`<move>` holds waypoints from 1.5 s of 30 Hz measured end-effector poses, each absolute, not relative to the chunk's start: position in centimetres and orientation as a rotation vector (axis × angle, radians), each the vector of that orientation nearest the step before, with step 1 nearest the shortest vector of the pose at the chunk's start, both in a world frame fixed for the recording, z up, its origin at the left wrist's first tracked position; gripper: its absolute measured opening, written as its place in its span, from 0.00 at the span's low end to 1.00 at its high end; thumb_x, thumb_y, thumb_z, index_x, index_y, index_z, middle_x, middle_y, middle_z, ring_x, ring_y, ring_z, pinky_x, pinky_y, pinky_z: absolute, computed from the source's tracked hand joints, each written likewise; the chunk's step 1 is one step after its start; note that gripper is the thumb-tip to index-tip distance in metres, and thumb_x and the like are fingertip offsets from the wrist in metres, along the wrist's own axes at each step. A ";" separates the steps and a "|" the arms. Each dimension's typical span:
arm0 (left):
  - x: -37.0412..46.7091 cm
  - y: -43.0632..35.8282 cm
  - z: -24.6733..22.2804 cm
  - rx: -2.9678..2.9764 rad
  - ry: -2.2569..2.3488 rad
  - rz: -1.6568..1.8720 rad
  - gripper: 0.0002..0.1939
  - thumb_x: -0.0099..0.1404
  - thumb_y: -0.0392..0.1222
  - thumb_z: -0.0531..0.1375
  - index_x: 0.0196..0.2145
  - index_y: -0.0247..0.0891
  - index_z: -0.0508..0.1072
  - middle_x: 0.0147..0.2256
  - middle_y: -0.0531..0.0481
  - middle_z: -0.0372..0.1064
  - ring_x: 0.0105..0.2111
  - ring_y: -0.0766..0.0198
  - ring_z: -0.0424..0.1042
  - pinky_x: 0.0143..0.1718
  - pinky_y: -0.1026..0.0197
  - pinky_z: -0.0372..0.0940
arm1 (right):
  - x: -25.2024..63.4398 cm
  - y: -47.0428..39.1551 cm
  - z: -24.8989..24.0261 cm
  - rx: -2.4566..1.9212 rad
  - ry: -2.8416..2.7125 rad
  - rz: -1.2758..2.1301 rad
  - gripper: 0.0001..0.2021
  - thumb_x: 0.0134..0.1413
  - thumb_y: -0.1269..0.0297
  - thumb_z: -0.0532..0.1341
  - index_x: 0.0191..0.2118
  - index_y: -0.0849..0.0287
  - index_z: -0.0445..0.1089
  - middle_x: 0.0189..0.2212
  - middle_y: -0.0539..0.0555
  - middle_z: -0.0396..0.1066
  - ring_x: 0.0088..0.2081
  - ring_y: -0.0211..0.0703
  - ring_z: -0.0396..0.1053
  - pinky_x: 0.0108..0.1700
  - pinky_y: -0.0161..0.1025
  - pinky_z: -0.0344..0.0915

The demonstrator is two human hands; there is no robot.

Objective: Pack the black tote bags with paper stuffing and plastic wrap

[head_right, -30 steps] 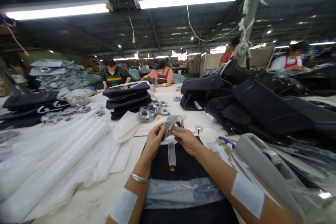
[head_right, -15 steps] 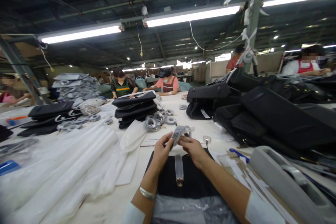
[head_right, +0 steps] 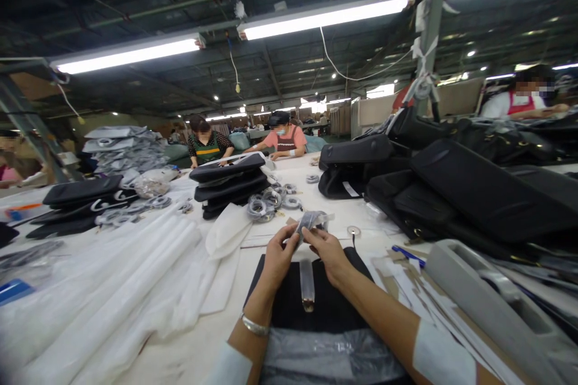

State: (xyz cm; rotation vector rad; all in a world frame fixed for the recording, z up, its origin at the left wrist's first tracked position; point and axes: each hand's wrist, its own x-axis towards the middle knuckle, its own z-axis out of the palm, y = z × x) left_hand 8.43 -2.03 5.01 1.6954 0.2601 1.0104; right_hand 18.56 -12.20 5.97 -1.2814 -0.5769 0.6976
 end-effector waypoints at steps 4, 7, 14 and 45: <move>8.8 -2.0 4.5 1.700 0.279 1.027 0.14 0.64 0.47 0.62 0.45 0.40 0.78 0.45 0.43 0.75 0.47 0.54 0.72 0.51 0.53 0.64 | 18.7 -11.6 5.3 -1.282 -0.533 0.657 0.22 0.42 0.45 0.70 0.40 0.55 0.79 0.40 0.54 0.78 0.48 0.50 0.69 0.46 0.41 0.62; 9.1 -1.7 4.0 1.554 0.353 0.998 0.21 0.60 0.49 0.66 0.49 0.39 0.74 0.53 0.39 0.69 0.45 0.55 0.74 0.45 0.57 0.68 | 18.9 -11.4 5.2 -1.254 -0.505 0.664 0.23 0.40 0.46 0.71 0.41 0.56 0.79 0.39 0.54 0.78 0.47 0.50 0.69 0.47 0.42 0.63; 8.8 -1.8 4.1 1.215 0.350 0.783 0.58 0.55 0.49 0.71 0.70 0.37 0.39 0.51 0.34 0.73 0.49 0.53 0.75 0.52 0.56 0.65 | 18.5 -11.5 5.6 -1.177 -0.529 0.690 0.19 0.39 0.49 0.73 0.37 0.55 0.80 0.37 0.54 0.78 0.46 0.51 0.71 0.50 0.43 0.65; 8.5 -2.3 4.9 1.504 0.355 0.899 0.17 0.59 0.44 0.67 0.45 0.35 0.77 0.43 0.42 0.77 0.44 0.57 0.74 0.44 0.59 0.66 | 18.8 -11.9 4.0 -1.100 -0.572 0.706 0.22 0.42 0.52 0.73 0.43 0.57 0.79 0.42 0.54 0.77 0.45 0.46 0.71 0.51 0.41 0.66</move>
